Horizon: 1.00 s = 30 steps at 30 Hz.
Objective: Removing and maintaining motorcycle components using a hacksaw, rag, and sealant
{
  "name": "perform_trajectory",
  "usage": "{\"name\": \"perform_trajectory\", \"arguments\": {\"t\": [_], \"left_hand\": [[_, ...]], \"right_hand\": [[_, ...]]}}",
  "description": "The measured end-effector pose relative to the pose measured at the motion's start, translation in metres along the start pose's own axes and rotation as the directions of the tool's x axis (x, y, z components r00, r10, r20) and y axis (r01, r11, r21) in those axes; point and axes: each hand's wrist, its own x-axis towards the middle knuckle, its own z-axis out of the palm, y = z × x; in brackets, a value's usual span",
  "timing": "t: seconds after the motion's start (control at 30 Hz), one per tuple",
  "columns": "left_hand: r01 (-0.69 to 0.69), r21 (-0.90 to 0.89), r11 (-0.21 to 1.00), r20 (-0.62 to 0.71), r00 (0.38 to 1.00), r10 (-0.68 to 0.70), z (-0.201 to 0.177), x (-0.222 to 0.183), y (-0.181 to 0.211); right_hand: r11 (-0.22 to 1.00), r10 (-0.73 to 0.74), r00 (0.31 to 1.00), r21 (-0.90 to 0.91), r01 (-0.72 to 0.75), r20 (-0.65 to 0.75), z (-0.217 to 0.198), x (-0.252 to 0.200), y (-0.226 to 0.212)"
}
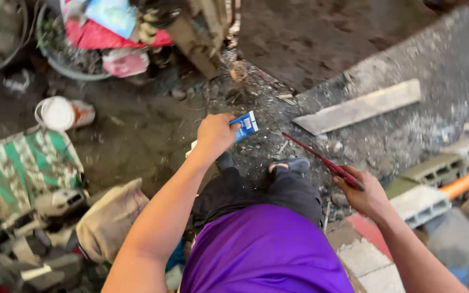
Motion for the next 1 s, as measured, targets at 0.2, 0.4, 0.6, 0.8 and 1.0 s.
{"name": "perform_trajectory", "arguments": {"t": [0.2,0.4,0.6,0.8,1.0], "left_hand": [[0.205,0.012,0.979,-0.044,0.978,-0.204,-0.022,0.001,-0.034],[0.399,-0.147,0.905,-0.018,0.914,-0.406,-0.036,-0.017,-0.043],[0.449,-0.186,0.874,-0.013,0.888,-0.459,-0.047,-0.026,-0.059],[0.424,-0.246,0.871,-0.075,0.888,-0.454,-0.056,-0.030,-0.092],[0.454,-0.226,0.862,-0.102,0.869,-0.484,-0.065,-0.027,-0.123]], "right_hand": [[0.968,-0.212,0.975,0.125,0.219,-0.060,-0.015,-0.035,-0.095],[0.853,-0.368,0.917,0.337,0.399,-0.154,-0.038,-0.093,-0.155],[0.649,-0.614,0.768,0.437,0.623,-0.182,-0.021,-0.075,-0.167],[0.574,-0.633,0.764,0.586,0.572,-0.125,0.008,-0.059,-0.185],[0.392,-0.614,0.786,0.838,0.380,-0.069,0.031,-0.034,-0.180]]}}
